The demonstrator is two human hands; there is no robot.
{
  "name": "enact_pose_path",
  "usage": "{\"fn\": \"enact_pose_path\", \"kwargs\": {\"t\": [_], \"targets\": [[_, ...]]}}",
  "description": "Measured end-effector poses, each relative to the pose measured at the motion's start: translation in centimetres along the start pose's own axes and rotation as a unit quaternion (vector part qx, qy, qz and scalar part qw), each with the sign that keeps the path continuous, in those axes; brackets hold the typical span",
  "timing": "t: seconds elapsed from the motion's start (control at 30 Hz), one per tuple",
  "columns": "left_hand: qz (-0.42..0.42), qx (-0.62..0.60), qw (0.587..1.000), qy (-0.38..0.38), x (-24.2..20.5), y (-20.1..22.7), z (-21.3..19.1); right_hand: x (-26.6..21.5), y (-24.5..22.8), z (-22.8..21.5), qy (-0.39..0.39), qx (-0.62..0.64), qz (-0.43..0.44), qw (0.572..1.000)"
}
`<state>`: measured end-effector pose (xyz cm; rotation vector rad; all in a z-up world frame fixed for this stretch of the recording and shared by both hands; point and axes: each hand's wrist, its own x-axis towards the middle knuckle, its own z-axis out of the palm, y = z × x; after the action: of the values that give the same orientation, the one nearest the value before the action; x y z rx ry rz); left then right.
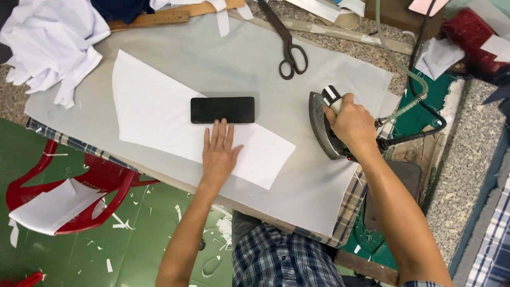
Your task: The person cuts a white fabric sheet with shears, folds it, and irons it with a steam iron. They repeat cutting and ironing steps on the same piece, using a black rectangular object to press the fabric while ironing.
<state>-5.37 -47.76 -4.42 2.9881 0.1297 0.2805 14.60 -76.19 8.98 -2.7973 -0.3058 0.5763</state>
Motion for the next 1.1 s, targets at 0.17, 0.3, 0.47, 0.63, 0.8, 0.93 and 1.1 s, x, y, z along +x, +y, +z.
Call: {"fn": "enact_pose_path", "kwargs": {"t": [0.17, 0.3, 0.47, 0.63, 0.8, 0.93, 1.1], "targets": [[-0.096, -0.072, 0.975, -0.186, -5.7, 8.3, -1.2, 0.9, -0.3, 0.3, -0.018, -0.022, -0.019, 0.999], [-0.006, -0.131, 0.990, -0.057, -9.9, 14.4, 2.4, 1.3, -0.5, 0.1, -0.023, -0.029, -0.026, 0.999], [0.104, -0.200, 0.974, -0.010, -11.6, 16.0, 2.2, 2.5, 1.7, 1.7, -0.023, -0.019, -0.050, 0.998], [0.164, -0.181, 0.970, 0.016, -12.4, 10.8, 0.8, 3.3, 2.7, 2.2, -0.044, 0.015, -0.053, 0.997], [0.056, -0.145, 0.986, 0.053, -12.0, 4.3, -0.3, 3.3, 2.1, 2.1, -0.054, -0.031, -0.050, 0.997], [0.013, -0.093, 0.994, 0.063, -5.5, -0.3, -2.2, 3.0, 1.1, 2.7, -0.033, -0.025, -0.015, 0.999], [0.135, -0.008, 0.984, -0.114, 4.1, -6.5, 0.9, -1.0, -5.1, 0.9, -0.052, -0.054, 0.051, 0.996]]}}
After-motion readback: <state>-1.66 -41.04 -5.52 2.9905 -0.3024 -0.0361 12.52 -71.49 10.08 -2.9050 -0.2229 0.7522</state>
